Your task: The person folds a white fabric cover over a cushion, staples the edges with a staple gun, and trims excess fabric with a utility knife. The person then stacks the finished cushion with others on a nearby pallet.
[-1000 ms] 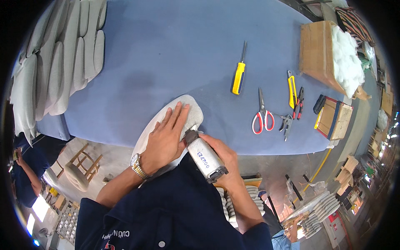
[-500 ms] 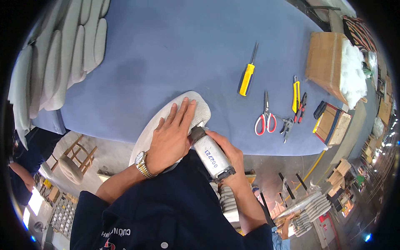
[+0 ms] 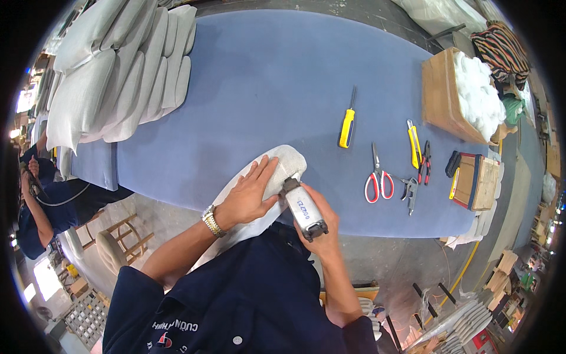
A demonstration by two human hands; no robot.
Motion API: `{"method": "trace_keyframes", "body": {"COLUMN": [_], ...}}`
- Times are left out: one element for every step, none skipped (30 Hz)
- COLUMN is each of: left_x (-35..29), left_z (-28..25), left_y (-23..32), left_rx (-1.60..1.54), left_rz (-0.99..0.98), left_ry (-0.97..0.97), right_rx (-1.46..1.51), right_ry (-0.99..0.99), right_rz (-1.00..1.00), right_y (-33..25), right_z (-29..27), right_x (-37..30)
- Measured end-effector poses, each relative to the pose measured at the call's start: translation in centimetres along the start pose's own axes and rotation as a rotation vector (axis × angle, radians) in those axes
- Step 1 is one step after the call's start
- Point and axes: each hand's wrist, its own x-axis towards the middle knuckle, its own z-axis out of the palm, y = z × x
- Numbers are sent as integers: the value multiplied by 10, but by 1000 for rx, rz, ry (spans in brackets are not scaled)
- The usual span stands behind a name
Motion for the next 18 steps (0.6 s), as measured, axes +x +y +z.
{"method": "trace_keyframes", "body": {"left_x": [-1, -1, -3, -4, -5, -6, -6, -6, -6, -6, -5, -6, -7, -8, -8, -9, -9, -8], "left_z": [5, 9, 10, 11, 11, 12, 12, 11, 12, 13, 14, 15, 16, 16, 17, 18, 19, 19], "left_y": [0, 1, 0, 0, -1, -1, -1, -2, -1, -1, -2, -1, -1, 0, 0, 2, 4, 5], "left_rx": [30, 60, 64, 68, 72, 81, 91, 100, 106, 113, 119, 114, 109, 104, 104, 104, 104, 104], "left_rz": [5, 10, 22, 34, 47, 51, 55, 60, 58, 57, 56, 50, 45, 39, 38, 37, 36, 25], "left_ry": [34, 69, 84, 99, 114, 119, 124, 129, 127, 125, 123, 125, 128, 130, 133, 136, 139, 144], "right_rx": [22, 45, 69, 91, 114, 135, 140, 144, 145, 144, 144, 141, 117, 93, 67, 62, 57, 51], "right_ry": [3, 7, 12, 15, 18, 17, 2, -13, -29, -30, -32, -36, -49, -63, -78, -85, -92, -103], "right_rz": [9, 18, 32, 30, 28, 28, 29, 30, 34, 34, 34, 35, 33, 31, 33, 35, 37, 39], "right_y": [2, 5, 6, 7, 8, 9, 10, 9, 9, 8, 7, 6, 5, 4, 3, 0, -4, -7], "right_z": [0, 0, 1, 2, 2, 1, 0, -1, -3, -3, -1, -1, -2, -4, -6, -7, -9, -9], "right_x": [-3, -5, -7, -9, -10, -12, -14, -15, -16, -17, -16, -16, -15, -15, -14, -12, -9, -6]}}
